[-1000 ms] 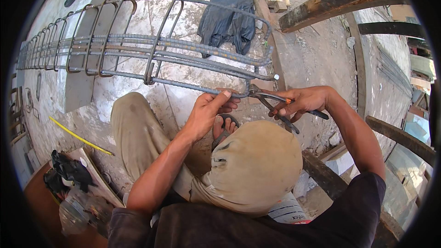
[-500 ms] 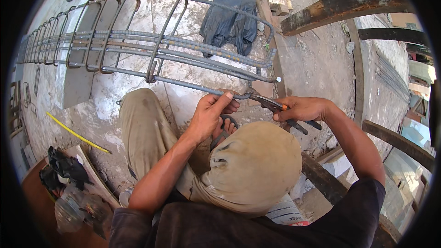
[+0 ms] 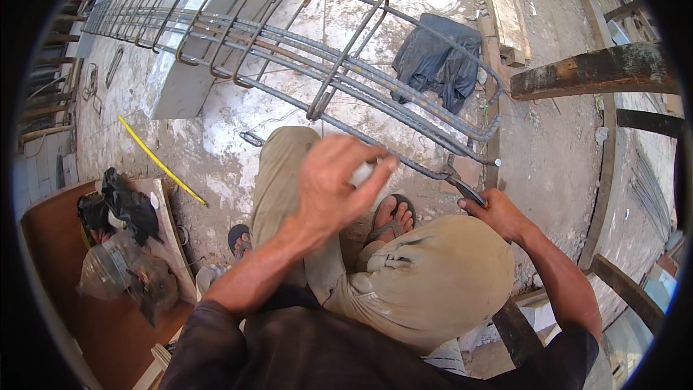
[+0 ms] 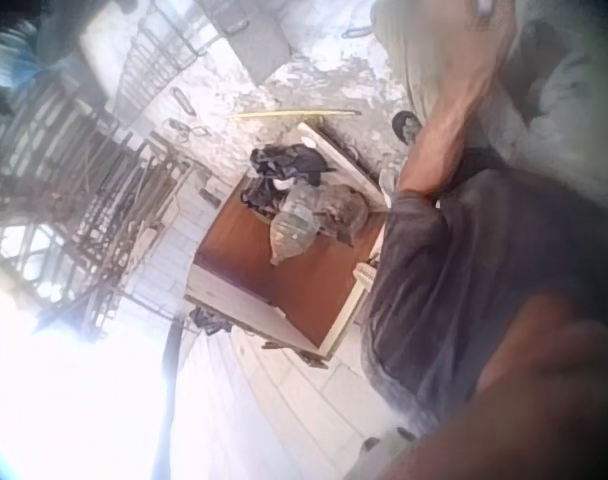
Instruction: The person ties metal wire around rebar rods to assemble a structural cage using pliers. They loop individual pieces of wire around the junctions and twist them tight with the tool.
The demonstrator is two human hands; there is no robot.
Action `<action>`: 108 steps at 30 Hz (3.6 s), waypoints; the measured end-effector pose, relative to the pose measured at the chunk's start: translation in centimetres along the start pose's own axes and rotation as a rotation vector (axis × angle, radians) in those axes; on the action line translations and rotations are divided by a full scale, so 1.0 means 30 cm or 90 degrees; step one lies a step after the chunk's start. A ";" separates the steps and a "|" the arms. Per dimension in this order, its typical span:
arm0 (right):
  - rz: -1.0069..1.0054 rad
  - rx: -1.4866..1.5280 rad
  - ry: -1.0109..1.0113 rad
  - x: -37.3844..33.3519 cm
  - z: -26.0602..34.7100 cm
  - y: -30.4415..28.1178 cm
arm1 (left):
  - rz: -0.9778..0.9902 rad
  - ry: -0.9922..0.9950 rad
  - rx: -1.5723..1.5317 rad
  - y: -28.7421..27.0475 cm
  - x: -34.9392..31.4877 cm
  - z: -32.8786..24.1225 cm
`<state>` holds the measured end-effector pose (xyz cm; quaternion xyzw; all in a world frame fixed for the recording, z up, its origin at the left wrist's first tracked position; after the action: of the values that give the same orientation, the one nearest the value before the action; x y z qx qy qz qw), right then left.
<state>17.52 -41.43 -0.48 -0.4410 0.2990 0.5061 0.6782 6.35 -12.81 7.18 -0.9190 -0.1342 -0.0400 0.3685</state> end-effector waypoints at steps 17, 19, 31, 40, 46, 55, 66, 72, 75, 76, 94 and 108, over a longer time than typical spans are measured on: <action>-0.033 -0.038 0.003 0.008 -0.001 0.020 | 0.042 -0.045 0.219 0.147 0.724 0.397; -0.059 -0.007 0.013 -0.001 -0.019 0.030 | 0.033 -0.049 0.227 0.159 0.731 0.391; -0.217 0.004 0.030 -0.002 -0.004 0.080 | 0.054 -0.065 0.239 0.167 0.749 0.428; -0.241 0.016 0.043 -0.019 0.005 0.082 | 0.030 -0.080 0.237 0.160 0.750 0.459; -0.131 0.058 0.037 -0.040 -0.023 0.066 | 0.025 -0.075 0.223 0.146 0.740 0.403; 0.164 0.173 0.048 0.023 -0.052 0.057 | 0.059 -0.105 0.226 0.129 0.741 0.423; -0.117 0.050 0.132 0.056 -0.071 0.111 | 0.083 -0.065 0.202 0.121 0.736 0.424; -0.184 0.007 0.137 0.009 -0.046 0.092 | 0.067 -0.040 0.195 0.148 0.756 0.451; -0.200 -0.024 0.135 0.009 -0.008 0.078 | 0.062 -0.033 0.203 0.167 0.762 0.445; -0.206 -0.020 0.114 0.040 -0.008 0.097 | 0.069 -0.042 0.221 0.152 0.751 0.465; -0.189 -0.049 0.045 -0.006 0.040 0.070 | -0.297 0.201 0.082 -0.130 0.226 0.013; -0.190 0.000 0.065 -0.022 0.050 0.042 | 0.056 -0.358 -0.476 -0.043 -0.033 0.495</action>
<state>16.06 -40.24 0.36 -0.5059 0.2643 0.3768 0.7295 4.67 -1.91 -2.92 -0.9687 -0.1658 0.1806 -0.0375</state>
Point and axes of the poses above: each hand's wrist, its own x-axis towards the middle knuckle, its own y-axis out of the palm, z = x × y, the point moved 6 cm from there along x, towards the middle knuckle, and after that the axes turned 3 degrees about z, right-handed, at the moved point
